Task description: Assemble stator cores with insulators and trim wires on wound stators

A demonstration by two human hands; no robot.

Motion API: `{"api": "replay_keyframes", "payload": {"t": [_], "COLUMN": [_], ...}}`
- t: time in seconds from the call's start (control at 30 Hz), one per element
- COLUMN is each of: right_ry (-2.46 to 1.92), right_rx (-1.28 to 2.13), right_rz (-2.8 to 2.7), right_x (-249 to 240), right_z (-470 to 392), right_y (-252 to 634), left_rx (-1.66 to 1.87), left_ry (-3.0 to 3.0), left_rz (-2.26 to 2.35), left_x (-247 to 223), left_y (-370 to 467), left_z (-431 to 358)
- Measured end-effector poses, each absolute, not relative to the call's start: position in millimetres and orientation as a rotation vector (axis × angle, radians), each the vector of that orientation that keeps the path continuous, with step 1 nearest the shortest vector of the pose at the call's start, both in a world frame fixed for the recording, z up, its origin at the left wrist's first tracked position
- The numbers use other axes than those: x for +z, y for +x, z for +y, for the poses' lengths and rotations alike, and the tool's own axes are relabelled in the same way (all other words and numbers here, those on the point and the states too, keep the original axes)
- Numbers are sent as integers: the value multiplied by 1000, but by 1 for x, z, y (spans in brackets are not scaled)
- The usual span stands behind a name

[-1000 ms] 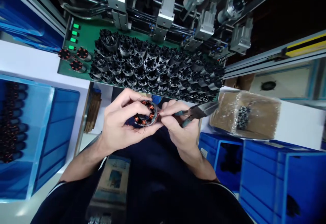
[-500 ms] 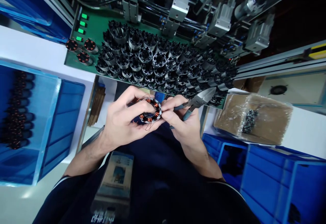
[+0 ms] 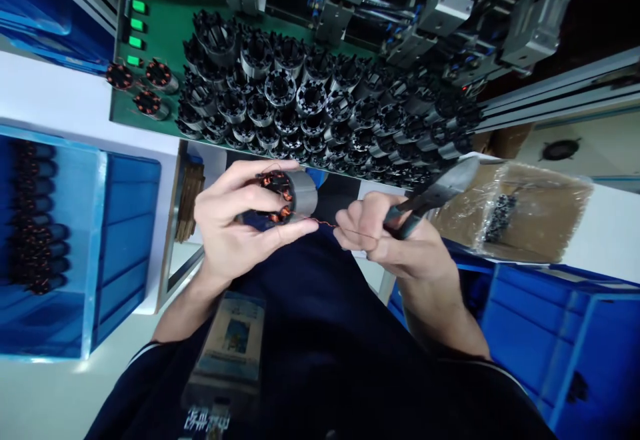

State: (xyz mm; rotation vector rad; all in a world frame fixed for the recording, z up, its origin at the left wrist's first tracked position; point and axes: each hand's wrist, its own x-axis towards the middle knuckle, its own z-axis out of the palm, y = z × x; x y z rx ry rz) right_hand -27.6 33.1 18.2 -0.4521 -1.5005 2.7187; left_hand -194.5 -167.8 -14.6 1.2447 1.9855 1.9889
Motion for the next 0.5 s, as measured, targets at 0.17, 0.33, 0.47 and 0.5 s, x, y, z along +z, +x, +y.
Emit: {"api": "replay_keyframes", "payload": {"t": [0.17,0.33,0.47,0.5], "right_ry": [-643,-686,-768,-793], "right_rx": [2662,2515,2154,2027], "right_rz": [-1619,-1772,-2069,-2122], "right_x": [11,13,26,29], "right_z": [28,22,18,15], "right_y": [-30,-32,-32,-30], "left_rx": [2074,2117,2171,2181], "left_ry": [603,354,362,383], "left_rz": [1434,1283,1391,1419], "left_x": [-23,-24,-25,-27], "left_y": [-174,-167,-167,-167], "left_z": [-170,-164,-159,-159]}}
